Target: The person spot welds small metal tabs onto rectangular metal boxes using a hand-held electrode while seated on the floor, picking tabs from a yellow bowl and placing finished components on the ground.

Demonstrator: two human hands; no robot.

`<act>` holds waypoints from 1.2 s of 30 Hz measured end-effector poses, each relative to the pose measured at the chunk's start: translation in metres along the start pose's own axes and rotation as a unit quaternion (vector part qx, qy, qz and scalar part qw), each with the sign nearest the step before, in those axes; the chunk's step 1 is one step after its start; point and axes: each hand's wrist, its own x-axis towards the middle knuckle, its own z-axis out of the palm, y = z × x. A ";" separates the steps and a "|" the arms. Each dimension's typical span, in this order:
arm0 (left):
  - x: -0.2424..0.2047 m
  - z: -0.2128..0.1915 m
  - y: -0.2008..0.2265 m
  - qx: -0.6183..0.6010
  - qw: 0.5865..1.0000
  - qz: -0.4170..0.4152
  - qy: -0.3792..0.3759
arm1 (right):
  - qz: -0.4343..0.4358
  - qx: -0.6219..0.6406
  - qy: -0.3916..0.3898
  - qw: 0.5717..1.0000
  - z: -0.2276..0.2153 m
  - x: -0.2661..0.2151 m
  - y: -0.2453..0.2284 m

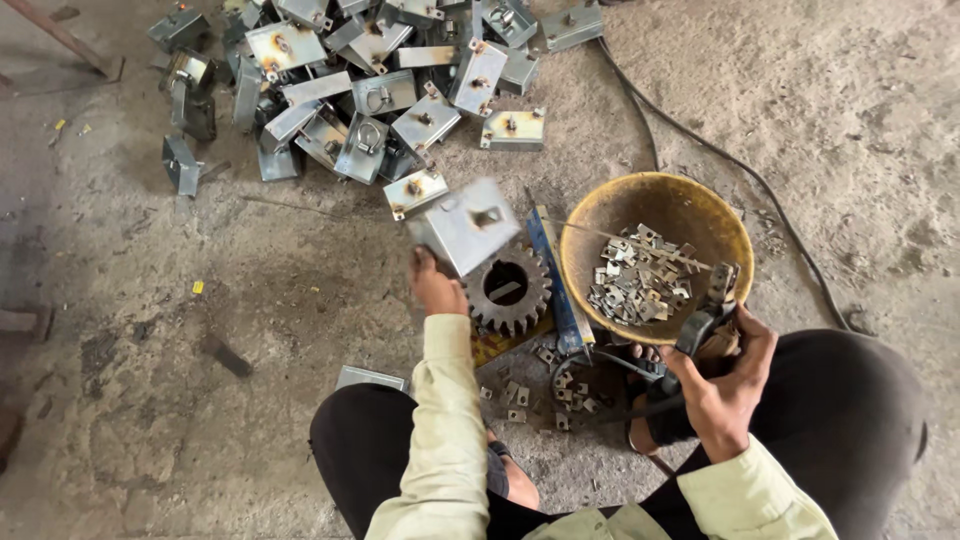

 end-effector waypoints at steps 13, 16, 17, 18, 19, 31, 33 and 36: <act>-0.043 -0.012 -0.002 0.287 0.936 -0.173 -0.106 | -0.031 0.025 0.033 0.999 -0.018 -0.001 -0.005; -0.046 -0.017 0.054 0.150 0.982 -0.083 -0.075 | -0.040 0.023 0.062 0.997 -0.021 0.003 -0.007; -0.059 -0.011 0.075 0.098 0.991 0.012 -0.089 | -0.040 0.023 0.073 0.996 -0.021 0.002 -0.008; -0.073 0.002 0.095 0.037 0.988 0.033 -0.149 | -0.030 0.040 0.083 0.995 -0.021 0.003 -0.009; -0.091 0.017 0.112 -0.022 0.977 0.051 -0.208 | -0.017 0.056 0.091 0.994 -0.022 0.004 -0.010; -0.189 0.175 0.099 0.363 0.781 0.098 -0.498 | 0.043 0.136 0.113 0.983 -0.031 0.011 -0.032; -0.186 0.180 0.097 0.306 0.818 0.050 -0.484 | 0.058 0.124 0.113 0.984 -0.031 0.012 -0.033; -0.179 0.169 0.093 0.191 0.870 -0.046 -0.452 | 0.049 0.085 0.099 0.990 -0.028 0.012 -0.031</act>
